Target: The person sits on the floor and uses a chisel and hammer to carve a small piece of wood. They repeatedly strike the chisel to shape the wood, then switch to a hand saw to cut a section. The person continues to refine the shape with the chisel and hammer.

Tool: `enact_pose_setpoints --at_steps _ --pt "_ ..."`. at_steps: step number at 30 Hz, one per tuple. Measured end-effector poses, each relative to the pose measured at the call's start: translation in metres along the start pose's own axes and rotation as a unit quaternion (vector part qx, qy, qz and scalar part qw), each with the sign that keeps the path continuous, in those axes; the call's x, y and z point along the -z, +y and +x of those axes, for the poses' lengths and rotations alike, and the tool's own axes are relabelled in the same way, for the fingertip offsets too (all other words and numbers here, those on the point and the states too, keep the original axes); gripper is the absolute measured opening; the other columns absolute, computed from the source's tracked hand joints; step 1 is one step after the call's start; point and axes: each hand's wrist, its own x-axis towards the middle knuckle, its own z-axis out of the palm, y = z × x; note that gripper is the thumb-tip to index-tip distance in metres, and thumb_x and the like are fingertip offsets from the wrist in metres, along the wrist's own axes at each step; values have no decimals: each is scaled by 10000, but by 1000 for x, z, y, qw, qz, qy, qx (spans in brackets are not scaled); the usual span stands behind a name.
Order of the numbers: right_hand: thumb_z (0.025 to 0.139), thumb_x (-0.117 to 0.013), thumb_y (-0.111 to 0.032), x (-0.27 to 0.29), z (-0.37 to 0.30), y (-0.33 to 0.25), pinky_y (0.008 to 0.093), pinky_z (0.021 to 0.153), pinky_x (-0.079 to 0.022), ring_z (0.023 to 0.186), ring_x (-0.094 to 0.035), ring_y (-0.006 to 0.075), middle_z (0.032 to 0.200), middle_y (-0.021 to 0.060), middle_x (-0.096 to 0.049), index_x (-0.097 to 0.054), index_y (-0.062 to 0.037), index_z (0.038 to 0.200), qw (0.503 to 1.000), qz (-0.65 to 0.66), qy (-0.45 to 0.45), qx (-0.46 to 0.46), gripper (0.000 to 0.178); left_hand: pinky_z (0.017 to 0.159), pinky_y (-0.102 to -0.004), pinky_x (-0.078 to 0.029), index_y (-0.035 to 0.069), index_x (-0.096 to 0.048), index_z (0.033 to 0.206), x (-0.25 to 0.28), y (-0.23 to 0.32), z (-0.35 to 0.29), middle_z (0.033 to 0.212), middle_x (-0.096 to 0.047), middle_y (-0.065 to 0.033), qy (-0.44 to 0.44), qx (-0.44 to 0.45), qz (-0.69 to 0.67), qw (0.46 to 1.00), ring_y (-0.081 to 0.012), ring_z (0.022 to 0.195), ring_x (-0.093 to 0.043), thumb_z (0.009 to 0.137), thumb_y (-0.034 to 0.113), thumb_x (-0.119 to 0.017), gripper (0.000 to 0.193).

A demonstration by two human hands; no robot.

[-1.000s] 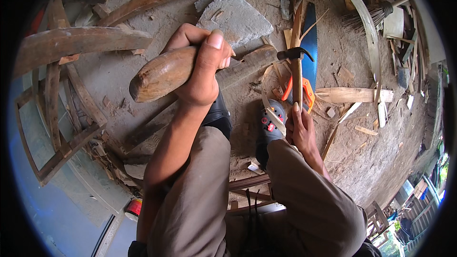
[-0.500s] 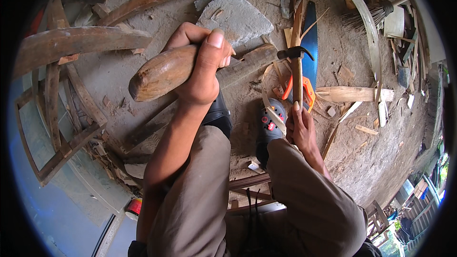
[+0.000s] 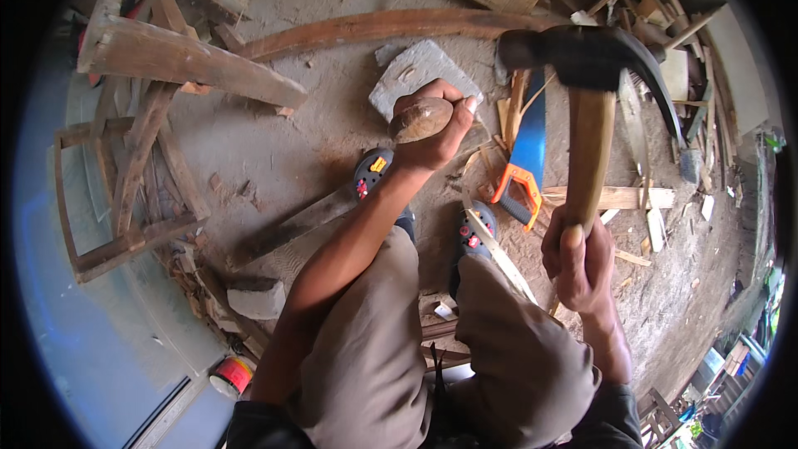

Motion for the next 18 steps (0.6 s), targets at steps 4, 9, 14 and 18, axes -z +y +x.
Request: enact_pose_setpoints --at_steps 4,9,14,18 --pt "1000 -513 -371 12 -10 -40 367 495 -424 494 -538 219 580 77 -509 -527 6 940 977 -181 -108 -38 382 677 -307 -530 56 -687 916 -6 -5 3 811 -715 -70 -45 -10 -4 999 -165 747 -696 819 169 -695 149" --pt "992 -532 -327 11 -17 -63 313 422 -347 449 -452 129 560 23 -464 -519 -19 847 990 -106 -59 67 340 651 -311 -522 59 -662 867 -10 -6 -2 802 -702 -41 -60 -81 43 994 -119 709 -676 838 155 -682 102" --pt "989 -559 -179 10 -8 -72 370 397 -330 378 -456 252 534 110 -470 -492 23 905 967 -220 -123 26 228 610 -310 -497 77 -617 763 -20 -1 -9 729 -645 -41 -55 29 -74 995 -145 667 -634 798 98 -723 114" --pt "955 -608 -204 17 -5 -86 510 499 -477 595 -619 477 632 241 -594 -451 46 1172 953 -248 -140 -106 367 535 -304 -419 56 -563 758 -25 2 -9 576 -498 36 -93 -54 -67 992 -80 557 -469 909 232 -677 258"
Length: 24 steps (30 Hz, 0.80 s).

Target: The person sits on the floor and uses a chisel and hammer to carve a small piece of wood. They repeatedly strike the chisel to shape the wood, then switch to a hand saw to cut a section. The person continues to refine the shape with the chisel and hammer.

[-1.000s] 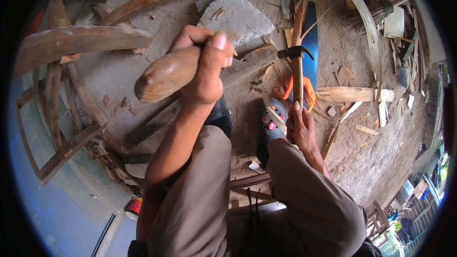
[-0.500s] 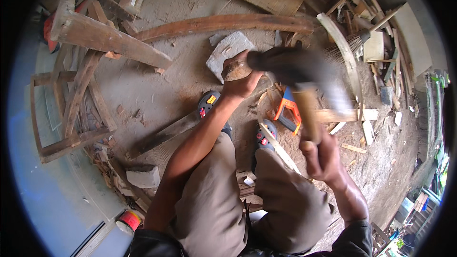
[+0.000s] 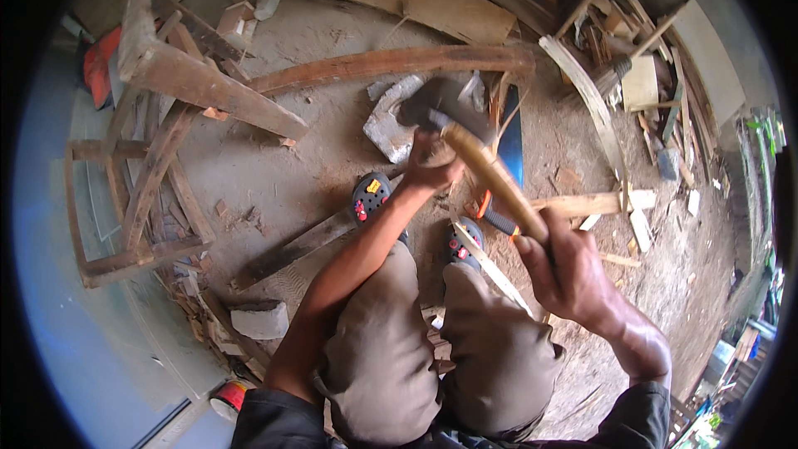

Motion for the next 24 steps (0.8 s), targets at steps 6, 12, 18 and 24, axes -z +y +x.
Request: enact_pose_setpoints --at_steps 6,12,18,24 --pt "983 -569 -230 3 11 6 530 536 -476 629 -619 480 640 236 -589 -456 30 1045 997 24 7 75 290 544 -310 -473 66 -631 782 2 -2 1 676 -655 -59 -31 -41 101 994 -114 605 -613 887 225 -679 196" --pt "989 -565 -252 -8 9 25 520 519 -474 628 -627 469 603 235 -573 -458 20 1041 988 131 35 78 297 609 -313 -480 55 -632 796 10 -17 6 690 -649 -67 29 158 35 986 -110 666 -609 882 245 -668 212" --pt "976 -586 -229 -11 6 23 520 513 -461 591 -605 472 576 228 -555 -443 7 961 981 111 65 148 276 675 -366 -482 48 -611 888 10 -33 -2 810 -630 -39 56 157 -9 986 -169 657 -566 889 199 -684 167" --pt "985 -561 -218 -14 19 33 522 551 -458 626 -618 461 598 227 -559 -460 19 939 991 99 23 83 262 600 -277 -434 43 -527 806 8 -27 2 641 -548 -25 88 84 42 992 -100 618 -511 917 176 -630 202"
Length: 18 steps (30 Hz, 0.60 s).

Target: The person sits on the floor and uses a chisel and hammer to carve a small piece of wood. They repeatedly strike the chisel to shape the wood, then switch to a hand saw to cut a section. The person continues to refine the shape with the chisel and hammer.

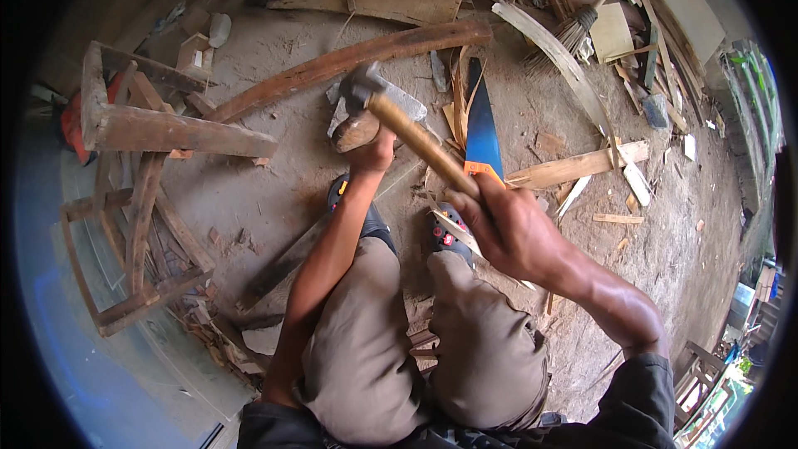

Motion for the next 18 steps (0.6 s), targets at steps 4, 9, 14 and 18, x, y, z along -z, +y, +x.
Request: enact_pose_setpoints --at_steps 4,9,14,18 --pt "985 -565 -220 -3 3 9 507 532 -457 582 -608 445 592 212 -559 -473 20 928 998 12 47 50 263 571 -296 -432 39 -543 797 2 0 1 630 -535 -11 5 -8 -11 1000 -109 581 -493 917 146 -638 187" --pt "983 -573 -217 -3 7 -5 509 528 -454 593 -609 450 604 215 -559 -489 4 930 997 0 25 70 242 571 -263 -438 41 -472 834 2 -12 2 642 -540 -37 23 33 -30 999 -94 577 -484 926 157 -642 225" --pt "986 -575 -231 7 15 -19 492 521 -461 595 -619 440 585 215 -553 -492 12 955 998 -63 -18 10 259 553 -256 -432 48 -467 834 4 -13 -1 650 -533 -34 -15 54 -46 997 -91 577 -483 942 184 -613 226" --pt "982 -578 -228 5 13 -15 477 517 -469 602 -628 441 602 223 -572 -477 16 967 999 16 23 35 265 542 -264 -431 59 -474 829 5 -6 0 634 -524 -15 -6 10 -17 1000 -91 574 -485 944 167 -604 204"
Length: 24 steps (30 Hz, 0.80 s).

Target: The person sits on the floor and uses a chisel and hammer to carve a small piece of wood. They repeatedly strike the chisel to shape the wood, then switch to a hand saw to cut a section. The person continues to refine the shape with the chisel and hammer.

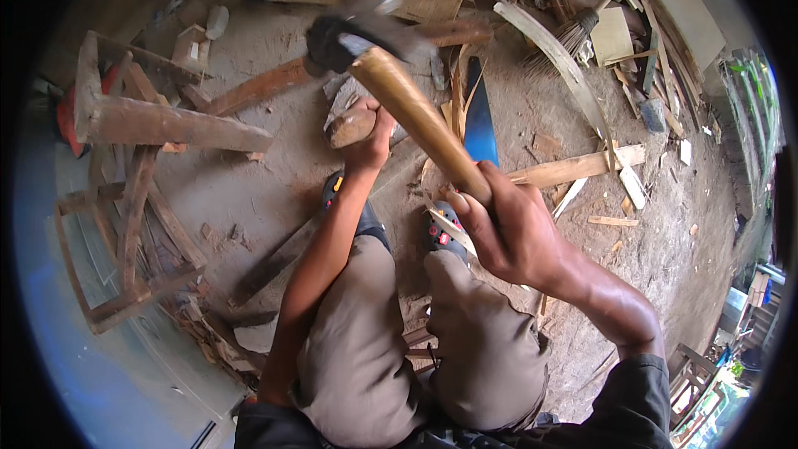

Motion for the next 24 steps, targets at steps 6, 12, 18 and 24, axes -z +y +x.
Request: enact_pose_setpoints --at_steps 6,12,18,24 --pt "1016 -513 -341 -11 5 22 483 583 -470 645 -633 425 657 216 -586 -511 20 976 995 4 -9 -100 363 532 -272 -427 60 -502 837 8 17 14 643 -556 -38 31 -9 -27 999 -103 565 -512 915 169 -633 187" --pt "1036 -428 -452 -28 -12 81 406 606 -464 600 -578 259 646 126 -556 -544 14 1034 977 65 64 -194 480 525 -278 -405 80 -466 841 47 4 46 621 -444 6 137 132 -237 953 -108 538 -450 891 120 -646 192" --pt "1031 -414 -498 -93 -34 158 382 582 -446 580 -533 193 622 89 -542 -537 4 856 947 70 56 -309 545 591 -318 -378 121 -462 796 122 -70 79 630 -392 -1 189 202 -322 905 -162 560 -413 841 246 -654 234" --pt "1038 -439 -461 -121 -42 183 364 580 -441 591 -518 164 628 80 -537 -547 4 858 926 104 11 -364 510 600 -342 -353 157 -347 720 179 -130 64 626 -344 15 451 319 -275 787 -158 549 -357 841 252 -588 286"
